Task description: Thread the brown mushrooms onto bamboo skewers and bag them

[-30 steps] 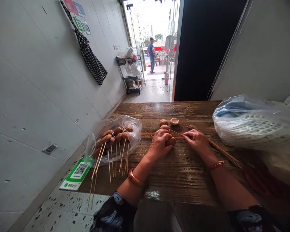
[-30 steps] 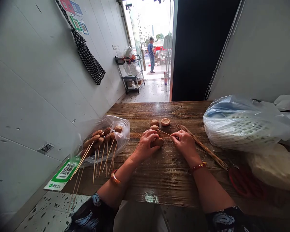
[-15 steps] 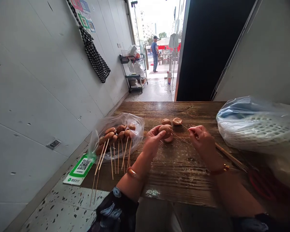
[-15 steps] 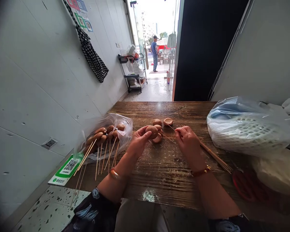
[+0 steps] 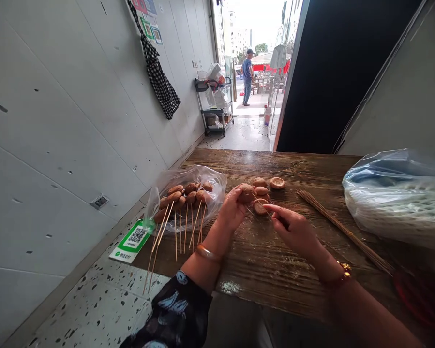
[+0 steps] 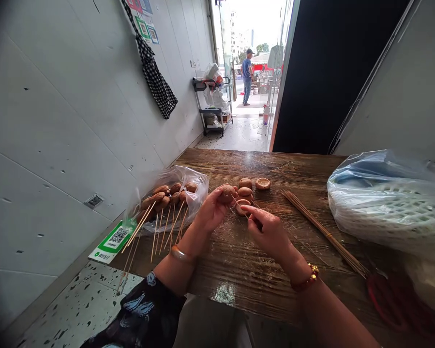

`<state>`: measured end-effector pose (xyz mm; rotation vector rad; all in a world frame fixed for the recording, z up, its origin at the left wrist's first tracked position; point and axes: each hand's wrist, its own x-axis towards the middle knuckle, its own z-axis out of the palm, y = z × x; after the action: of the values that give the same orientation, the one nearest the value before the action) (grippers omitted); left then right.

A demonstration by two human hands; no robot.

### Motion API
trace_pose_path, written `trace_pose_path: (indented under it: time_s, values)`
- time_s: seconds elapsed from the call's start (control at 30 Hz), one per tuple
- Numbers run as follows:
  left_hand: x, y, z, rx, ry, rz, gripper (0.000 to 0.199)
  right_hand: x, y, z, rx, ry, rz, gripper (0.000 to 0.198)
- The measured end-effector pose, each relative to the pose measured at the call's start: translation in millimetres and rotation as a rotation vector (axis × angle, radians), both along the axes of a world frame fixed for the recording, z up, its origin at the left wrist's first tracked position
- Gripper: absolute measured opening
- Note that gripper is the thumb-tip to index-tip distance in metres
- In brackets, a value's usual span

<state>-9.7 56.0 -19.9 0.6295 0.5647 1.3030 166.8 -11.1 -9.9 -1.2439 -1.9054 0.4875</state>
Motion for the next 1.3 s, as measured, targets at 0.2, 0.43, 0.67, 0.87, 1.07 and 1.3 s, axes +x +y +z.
trace_pose_path:
  time_s: [0.2,0.43,0.67,0.87,1.07,1.3]
  values:
    - [1,-3,-0.8,0.020,0.009,-0.022,0.026,-6,2,-8,-0.038,-0.004,-0.012,0.040]
    - [0,-3,-0.2,0.000,0.021,0.061,0.034,-5,2,-14,-0.035,0.057,0.043,0.038]
    - [2,-5,2.4,-0.032,-0.004,0.068,0.034,-7,3,-20,-0.045,0.108,0.086,0.037]
    - [3,-7,4.3,0.000,0.009,0.068,0.032,-7,4,-21,-0.050,0.119,0.086,0.038]
    - [4,-6,1.1,0.011,0.006,0.078,0.033,-7,5,-23,-0.066,0.120,0.093,0.038]
    - [9,-8,0.1,0.053,-0.019,0.077,0.034,-15,4,-22,-0.153,0.229,0.048,0.037]
